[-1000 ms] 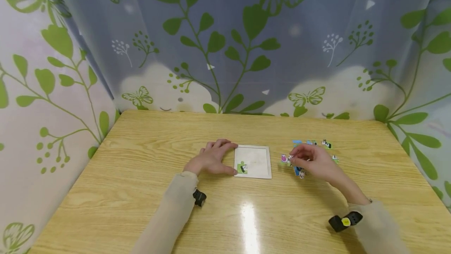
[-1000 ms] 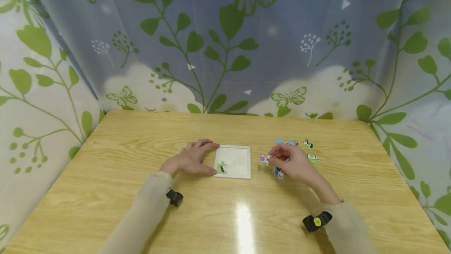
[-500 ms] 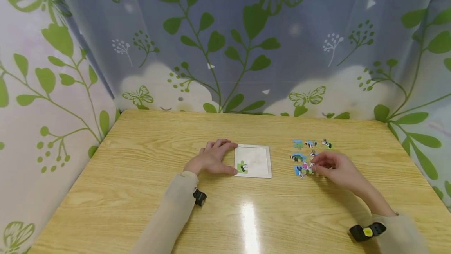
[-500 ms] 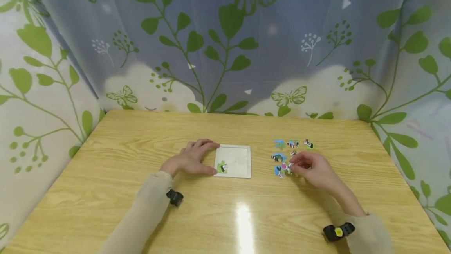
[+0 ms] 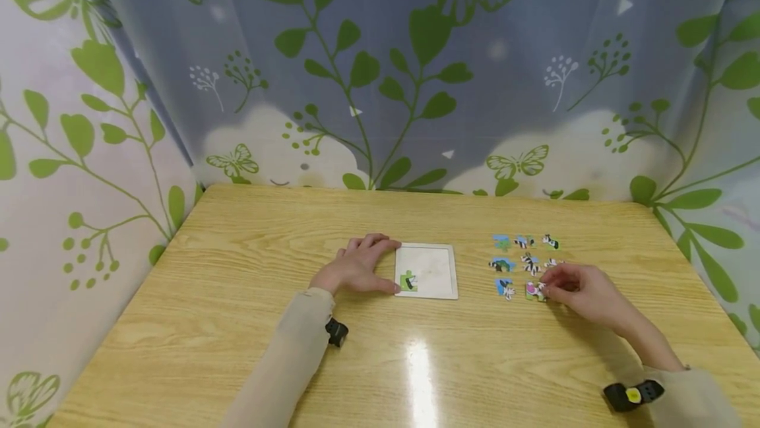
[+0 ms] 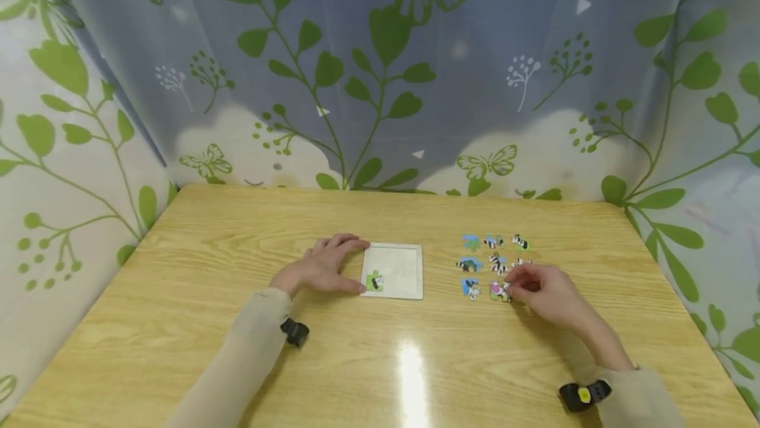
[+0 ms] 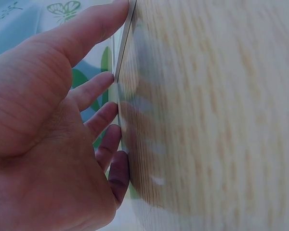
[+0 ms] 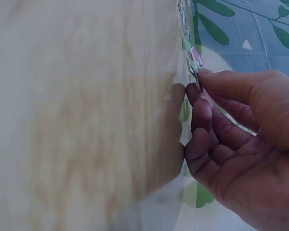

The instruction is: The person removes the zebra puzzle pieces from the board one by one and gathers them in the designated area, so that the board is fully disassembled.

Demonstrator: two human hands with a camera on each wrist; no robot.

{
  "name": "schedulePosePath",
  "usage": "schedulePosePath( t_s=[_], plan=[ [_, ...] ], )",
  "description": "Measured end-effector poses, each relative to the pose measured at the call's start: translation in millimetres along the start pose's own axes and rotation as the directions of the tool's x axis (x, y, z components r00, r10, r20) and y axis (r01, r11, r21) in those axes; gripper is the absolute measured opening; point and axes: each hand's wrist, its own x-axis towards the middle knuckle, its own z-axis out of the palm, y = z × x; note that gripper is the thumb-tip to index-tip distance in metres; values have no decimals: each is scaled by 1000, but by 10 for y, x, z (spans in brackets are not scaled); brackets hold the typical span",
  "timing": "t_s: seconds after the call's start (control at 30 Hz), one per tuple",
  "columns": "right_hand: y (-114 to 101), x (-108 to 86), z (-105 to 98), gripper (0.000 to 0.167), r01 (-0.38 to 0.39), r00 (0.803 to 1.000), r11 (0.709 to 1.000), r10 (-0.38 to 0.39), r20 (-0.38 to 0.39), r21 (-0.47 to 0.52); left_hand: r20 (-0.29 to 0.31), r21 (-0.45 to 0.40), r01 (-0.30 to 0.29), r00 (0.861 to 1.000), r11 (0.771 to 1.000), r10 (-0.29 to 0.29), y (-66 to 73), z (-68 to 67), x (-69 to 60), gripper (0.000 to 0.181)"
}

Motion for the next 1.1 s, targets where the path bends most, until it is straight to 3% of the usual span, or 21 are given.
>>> schedulePosePath(
  t_s=[0.3,0.5,0.7,1.1],
  plan=[
    [42,55,-22,10,46,999,995,-48,-14,-94,0,-3,-5,1000,1000,5,0,-4,-6,84],
    [25,76,-30,15,34,998,991,-40,-45,-129,3,-9,-2,1000,1000,2,3,-5,-12,84],
    [-167,141,24,19,38,998,996,-41,-41,-80,-7,-11,-2,1000,1000,2,-2,-6,-14,84],
    [-550,401,318,20,172,985,985,-172,27,11,24,-20,-15,1000,1000,15,-26,-18,-15,85]
  ],
)
